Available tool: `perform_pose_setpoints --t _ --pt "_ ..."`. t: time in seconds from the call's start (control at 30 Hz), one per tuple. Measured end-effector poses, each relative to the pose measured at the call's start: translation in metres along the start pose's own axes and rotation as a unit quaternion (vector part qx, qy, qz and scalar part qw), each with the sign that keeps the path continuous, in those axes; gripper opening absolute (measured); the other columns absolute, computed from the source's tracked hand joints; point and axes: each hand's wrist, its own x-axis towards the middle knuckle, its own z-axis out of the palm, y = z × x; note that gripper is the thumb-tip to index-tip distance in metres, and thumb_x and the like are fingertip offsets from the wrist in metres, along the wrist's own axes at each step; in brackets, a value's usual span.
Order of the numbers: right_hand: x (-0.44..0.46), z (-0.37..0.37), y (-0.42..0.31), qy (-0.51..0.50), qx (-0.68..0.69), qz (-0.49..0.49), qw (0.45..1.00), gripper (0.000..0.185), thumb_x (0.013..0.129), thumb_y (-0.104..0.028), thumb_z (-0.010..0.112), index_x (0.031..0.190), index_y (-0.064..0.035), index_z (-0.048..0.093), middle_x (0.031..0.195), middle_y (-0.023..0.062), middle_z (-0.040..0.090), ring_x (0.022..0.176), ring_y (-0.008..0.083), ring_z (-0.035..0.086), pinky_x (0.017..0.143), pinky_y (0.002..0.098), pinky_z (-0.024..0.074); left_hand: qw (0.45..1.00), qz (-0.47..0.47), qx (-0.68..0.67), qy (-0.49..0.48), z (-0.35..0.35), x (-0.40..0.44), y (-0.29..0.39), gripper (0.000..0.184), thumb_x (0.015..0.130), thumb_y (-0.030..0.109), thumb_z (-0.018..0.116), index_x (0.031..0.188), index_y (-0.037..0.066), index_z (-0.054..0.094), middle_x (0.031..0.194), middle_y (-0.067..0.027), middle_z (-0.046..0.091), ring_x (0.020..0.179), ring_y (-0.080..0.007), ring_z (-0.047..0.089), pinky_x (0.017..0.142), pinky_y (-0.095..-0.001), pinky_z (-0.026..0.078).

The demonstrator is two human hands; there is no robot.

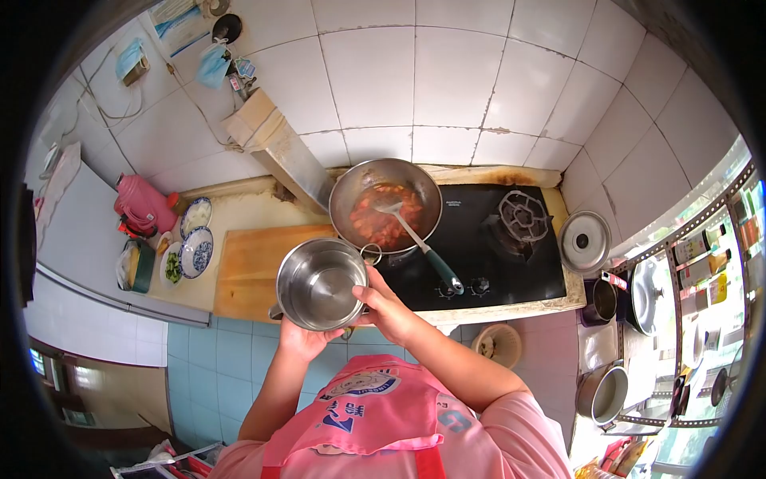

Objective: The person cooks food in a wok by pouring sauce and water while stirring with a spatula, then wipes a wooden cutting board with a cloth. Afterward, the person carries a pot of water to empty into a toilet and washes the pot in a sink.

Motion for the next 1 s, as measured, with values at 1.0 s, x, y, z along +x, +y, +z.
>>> perform_pose_setpoints --t 1.0 --pt "0.020 -0.038 0.024 0.013 -0.356 -0.205 0.912 0.068 0.098 -0.050 0.041 0.140 0.0035 0.039 0.143 0.0233 0.039 0.133 0.0323 0.039 0.110 0.0393 0.0287 0.997 0.068 -0.012 0.039 -0.017 -0.011 0.001 0.058 0.096 0.047 0.043 0.135 0.005 0.040 0.126 -0.0219 0.055 0.097 -0.0388 0.065 0.068 -0.0506 0.062"
